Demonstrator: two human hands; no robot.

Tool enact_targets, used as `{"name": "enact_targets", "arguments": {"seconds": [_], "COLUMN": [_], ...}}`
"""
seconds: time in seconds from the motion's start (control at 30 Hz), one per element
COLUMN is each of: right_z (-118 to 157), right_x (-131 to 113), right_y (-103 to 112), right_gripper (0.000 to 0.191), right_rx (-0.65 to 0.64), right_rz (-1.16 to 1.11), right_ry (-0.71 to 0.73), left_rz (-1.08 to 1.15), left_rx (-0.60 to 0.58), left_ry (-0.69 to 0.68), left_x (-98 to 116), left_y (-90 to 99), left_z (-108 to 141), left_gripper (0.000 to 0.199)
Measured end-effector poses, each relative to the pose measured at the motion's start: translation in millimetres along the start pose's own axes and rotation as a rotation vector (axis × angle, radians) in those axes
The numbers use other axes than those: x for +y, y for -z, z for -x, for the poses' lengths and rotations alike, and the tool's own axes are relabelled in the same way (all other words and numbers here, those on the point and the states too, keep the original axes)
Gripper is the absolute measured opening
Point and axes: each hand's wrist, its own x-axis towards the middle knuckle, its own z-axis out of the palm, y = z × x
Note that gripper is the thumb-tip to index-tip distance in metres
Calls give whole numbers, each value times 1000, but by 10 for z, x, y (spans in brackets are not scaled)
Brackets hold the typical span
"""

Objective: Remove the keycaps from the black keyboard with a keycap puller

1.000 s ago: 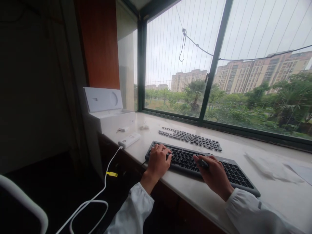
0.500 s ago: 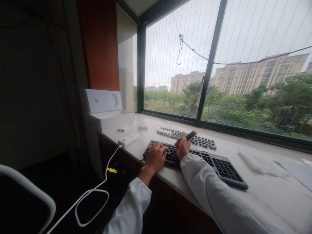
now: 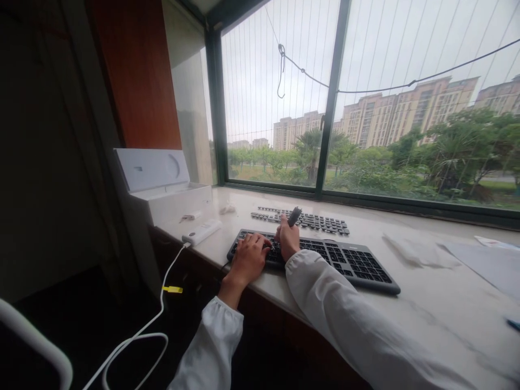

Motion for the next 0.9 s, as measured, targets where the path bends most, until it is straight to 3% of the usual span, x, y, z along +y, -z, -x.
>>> {"name": "enact_targets", "arguments": {"seconds": [0.47, 0.7, 0.9], "right_z": [-23, -20, -27], "right_x": [53, 59, 79], "right_y": [-14, -4, -14], "right_gripper": [38, 36, 37], "right_rx": [64, 108, 109], "right_rz": [207, 262, 358], "right_ry": [102, 86, 195], "left_rz": [19, 0, 21], "left_rx": [-30, -60, -60], "left_ry": [9, 36, 31], "left_x": [-36, -11, -10], "left_y": [-20, 11, 20], "left_z": [-25, -20, -24], "left_gripper": [16, 19, 19]}}
